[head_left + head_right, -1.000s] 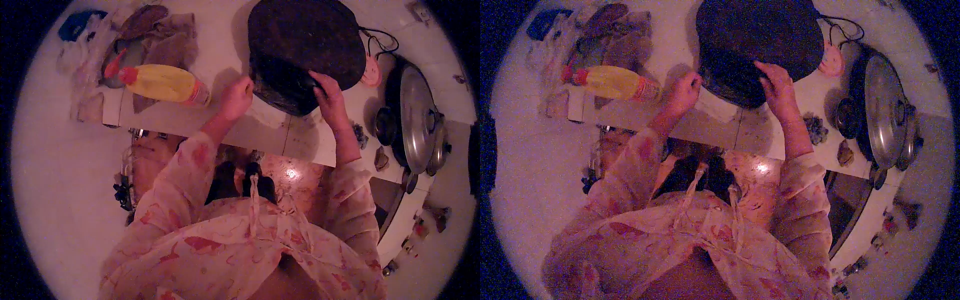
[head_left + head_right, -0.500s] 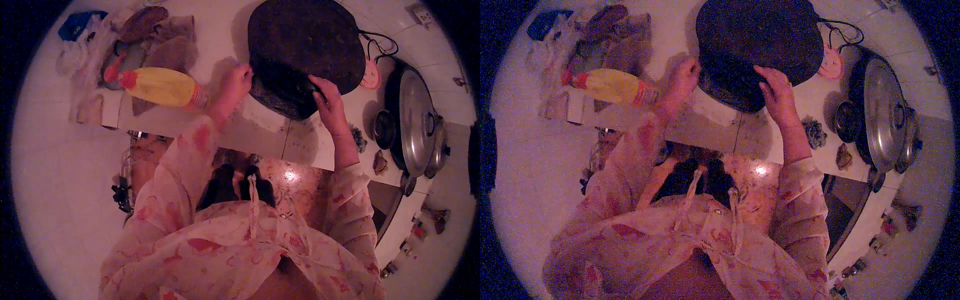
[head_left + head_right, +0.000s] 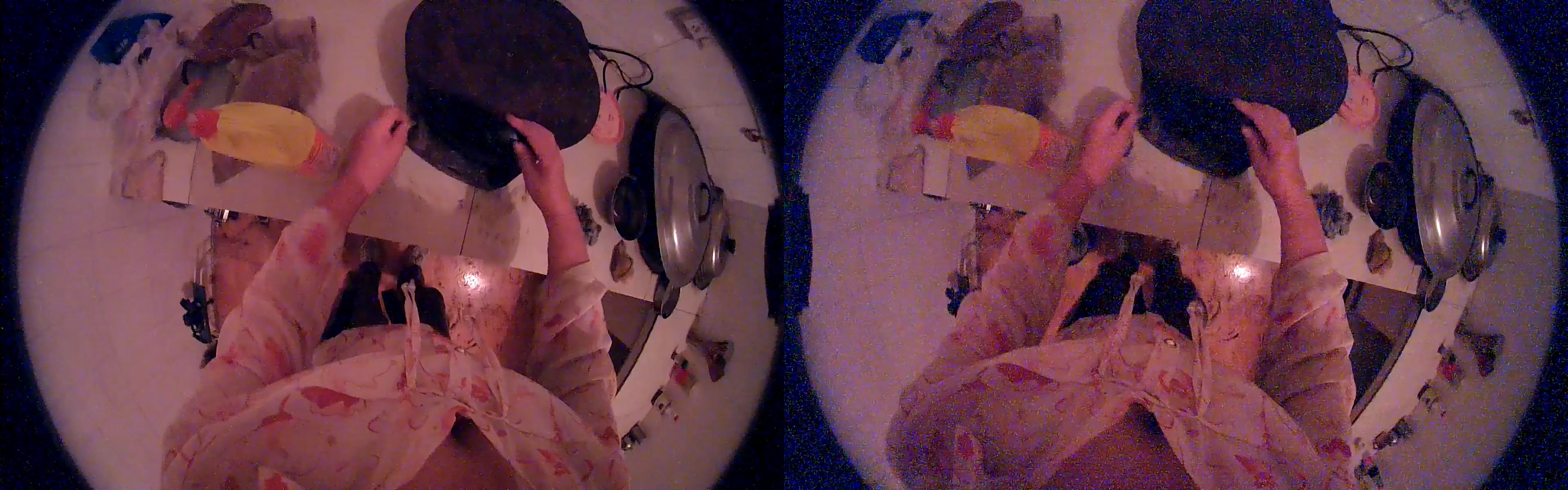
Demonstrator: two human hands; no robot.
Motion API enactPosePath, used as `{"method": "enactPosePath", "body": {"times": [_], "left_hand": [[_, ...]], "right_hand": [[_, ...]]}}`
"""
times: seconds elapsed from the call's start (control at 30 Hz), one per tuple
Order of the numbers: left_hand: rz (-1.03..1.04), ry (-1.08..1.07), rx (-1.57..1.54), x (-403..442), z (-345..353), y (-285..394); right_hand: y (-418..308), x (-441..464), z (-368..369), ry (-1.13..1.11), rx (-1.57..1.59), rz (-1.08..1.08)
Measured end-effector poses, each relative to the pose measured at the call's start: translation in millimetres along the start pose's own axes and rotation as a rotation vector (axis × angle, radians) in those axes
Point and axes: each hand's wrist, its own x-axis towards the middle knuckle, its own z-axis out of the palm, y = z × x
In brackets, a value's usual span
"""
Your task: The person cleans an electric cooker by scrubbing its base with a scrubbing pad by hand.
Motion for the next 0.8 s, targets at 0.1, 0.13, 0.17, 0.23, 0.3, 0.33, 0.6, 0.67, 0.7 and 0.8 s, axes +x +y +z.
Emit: {"method": "enactPosePath", "body": {"times": [0.1, 0.13, 0.17, 0.23, 0.3, 0.33, 0.6, 0.67, 0.7, 0.8], "left_hand": [[0.003, -0.017, 0.015, 28, 18, -5], [0.009, -0.025, 0.070, 32, 22, -9], [0.013, -0.033, 0.122, 33, 26, -14], [0.053, -0.108, 0.172, 17, 16, -7], [0.102, -0.177, 0.231, 9, 8, -4], [0.104, -0.160, 0.217, 7, 9, -6], [0.021, -0.104, 0.199, 20, 16, -16], [0.003, -0.157, 0.101, -1, 8, -9], [0.010, -0.156, 0.101, 3, 9, -11], [-0.010, -0.110, 0.054, 21, 22, -20]], "right_hand": [[1, 3, 1, 0.006, -0.009, -0.006], [1, 2, 1, 0.007, -0.006, 0.010], [0, 1, 1, 0.004, -0.004, 0.026], [1, 0, 0, -0.012, -0.004, 0.051], [2, 2, 3, -0.017, 0.001, 0.070], [2, 1, 3, -0.009, 0.017, 0.056], [-3, 3, 0, -0.014, -0.008, 0.036], [-2, 3, 1, 0.004, -0.007, 0.045], [-1, 4, 1, 0.010, -0.009, 0.042], [-1, 2, 0, -0.011, 0.004, 0.052]]}}
